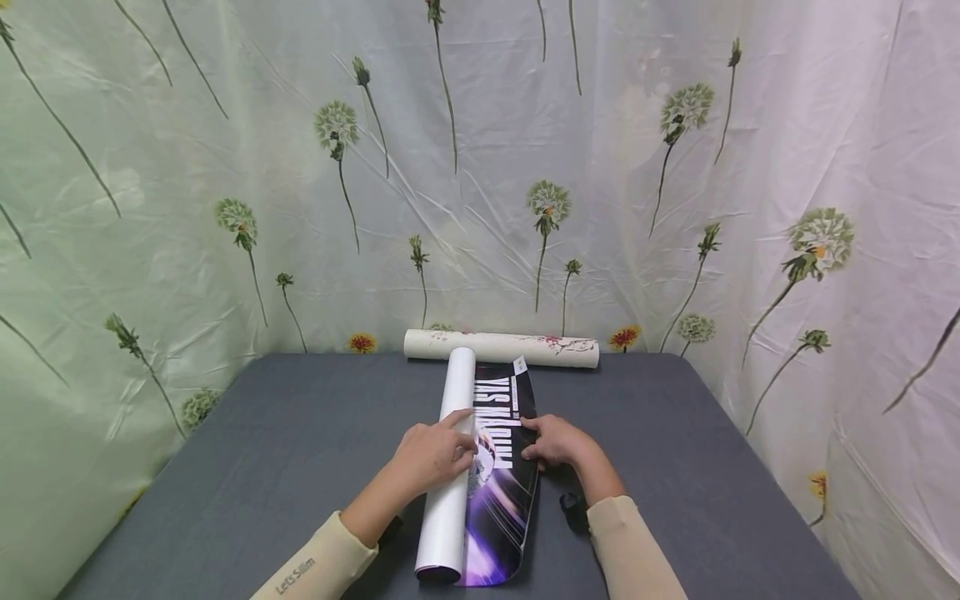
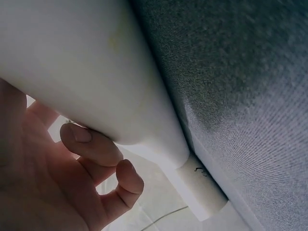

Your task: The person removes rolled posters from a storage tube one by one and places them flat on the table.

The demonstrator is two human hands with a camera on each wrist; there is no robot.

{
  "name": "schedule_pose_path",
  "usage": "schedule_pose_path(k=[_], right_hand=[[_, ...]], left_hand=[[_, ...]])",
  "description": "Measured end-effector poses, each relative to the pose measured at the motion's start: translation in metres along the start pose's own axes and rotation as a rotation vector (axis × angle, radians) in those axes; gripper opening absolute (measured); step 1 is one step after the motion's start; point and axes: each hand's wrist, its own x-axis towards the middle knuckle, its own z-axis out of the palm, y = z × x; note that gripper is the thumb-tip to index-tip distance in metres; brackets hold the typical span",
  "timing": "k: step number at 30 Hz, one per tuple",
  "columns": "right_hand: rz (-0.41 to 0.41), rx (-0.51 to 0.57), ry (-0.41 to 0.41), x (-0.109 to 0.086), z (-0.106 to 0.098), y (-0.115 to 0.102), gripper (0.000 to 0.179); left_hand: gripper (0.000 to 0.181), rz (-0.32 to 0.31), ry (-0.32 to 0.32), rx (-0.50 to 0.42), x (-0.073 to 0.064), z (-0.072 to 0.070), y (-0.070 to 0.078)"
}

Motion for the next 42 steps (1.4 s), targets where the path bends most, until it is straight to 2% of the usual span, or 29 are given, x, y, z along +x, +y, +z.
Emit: schedule_pose_path(k=[4, 11, 19, 25, 36, 40, 42], right_hand=[[0.001, 0.008, -0.004, -0.0008, -0.0013, -0.0003, 0.07], [0.015, 0.017, -0.005, -0.0005, -0.0022, 0.0018, 0.069], [0.012, 0.015, -0.001, -0.0004, -0.002, 0.0061, 0.069], [0.001, 0.029, -0.006, -0.0014, -0.0048, 0.0058, 0.07], [0.027, 0.012, -0.003, -0.0007, -0.0074, 0.0059, 0.07], [0.021, 0.008, -0.004, -0.0004, -0.0074, 0.0065, 0.069], [0.023, 0.011, -0.004, -0.0006, -0.0072, 0.0069, 0.069]], left_hand=[[0.018, -0.022, -0.017, -0.012, 0.0001, 0.0002, -0.0003], [0.016, 0.019, 0.046, -0.002, -0.0013, -0.0002, -0.0034], [0.022, -0.035, -0.023, -0.006, -0.002, -0.002, -0.0008], [0.013, -0.005, 0.041, 0.002, -0.0014, -0.0021, -0.0041], [0.018, -0.045, 0.033, -0.021, -0.0002, -0.0023, -0.0053], [0.011, -0.034, 0.058, -0.01, -0.0007, -0.0015, -0.0059], [0.013, -0.028, 0.063, -0.001, -0.0003, -0.0004, -0.0063]])
